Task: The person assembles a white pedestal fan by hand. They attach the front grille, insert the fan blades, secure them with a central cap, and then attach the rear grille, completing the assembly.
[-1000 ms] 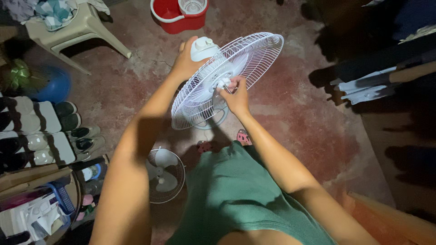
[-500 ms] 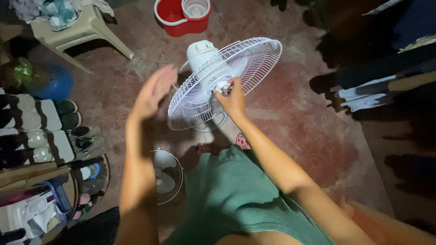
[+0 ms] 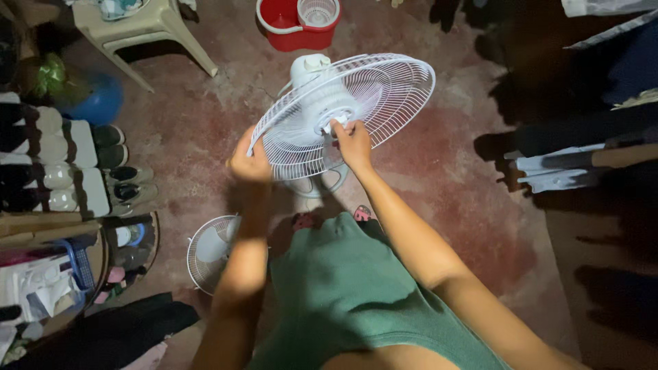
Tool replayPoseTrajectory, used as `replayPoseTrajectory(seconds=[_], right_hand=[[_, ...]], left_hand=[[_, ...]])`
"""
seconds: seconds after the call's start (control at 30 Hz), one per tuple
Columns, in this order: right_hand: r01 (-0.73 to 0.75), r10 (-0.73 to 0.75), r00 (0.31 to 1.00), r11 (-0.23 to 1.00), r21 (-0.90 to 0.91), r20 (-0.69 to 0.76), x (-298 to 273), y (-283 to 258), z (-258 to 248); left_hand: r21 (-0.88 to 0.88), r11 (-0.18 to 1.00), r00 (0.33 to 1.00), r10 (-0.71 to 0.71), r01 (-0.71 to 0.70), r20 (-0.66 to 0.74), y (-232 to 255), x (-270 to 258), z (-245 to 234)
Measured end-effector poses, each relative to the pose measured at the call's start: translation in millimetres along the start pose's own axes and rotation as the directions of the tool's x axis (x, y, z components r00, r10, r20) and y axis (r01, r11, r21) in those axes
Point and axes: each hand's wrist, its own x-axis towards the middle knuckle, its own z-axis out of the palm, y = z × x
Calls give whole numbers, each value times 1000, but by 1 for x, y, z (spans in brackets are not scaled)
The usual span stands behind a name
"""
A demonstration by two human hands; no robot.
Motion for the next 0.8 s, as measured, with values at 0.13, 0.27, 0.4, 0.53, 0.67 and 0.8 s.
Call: replayPoseTrajectory(seconds=[0.13, 0.27, 0.4, 0.53, 0.67, 0.8], right_hand=[[-10, 10, 1000, 1000, -4, -16, -2, -7, 2], [-35, 35, 999, 998, -55, -4, -3, -13, 1], [-49, 49, 999, 997, -53, -12, -4, -16, -2], [410, -453, 888, 858, -309, -80, -6, -17, -1], [292, -323, 945, 903, -314, -51, -3, -19, 5], [-515, 479, 857, 815, 266, 192, 5, -18, 9]], left_hand=[[9, 996, 996, 92, -92, -18, 12, 7, 1], [2, 990, 990, 143, -143, -20, 23, 16, 4], [7, 979, 978, 206, -205, -26, 27, 21, 4], [13, 984, 983, 180, -180, -43, 30, 20, 5], [-3, 990, 984, 137, -138, -112, 30, 18, 4], [8, 981, 978, 193, -193, -75, 25, 17, -3]])
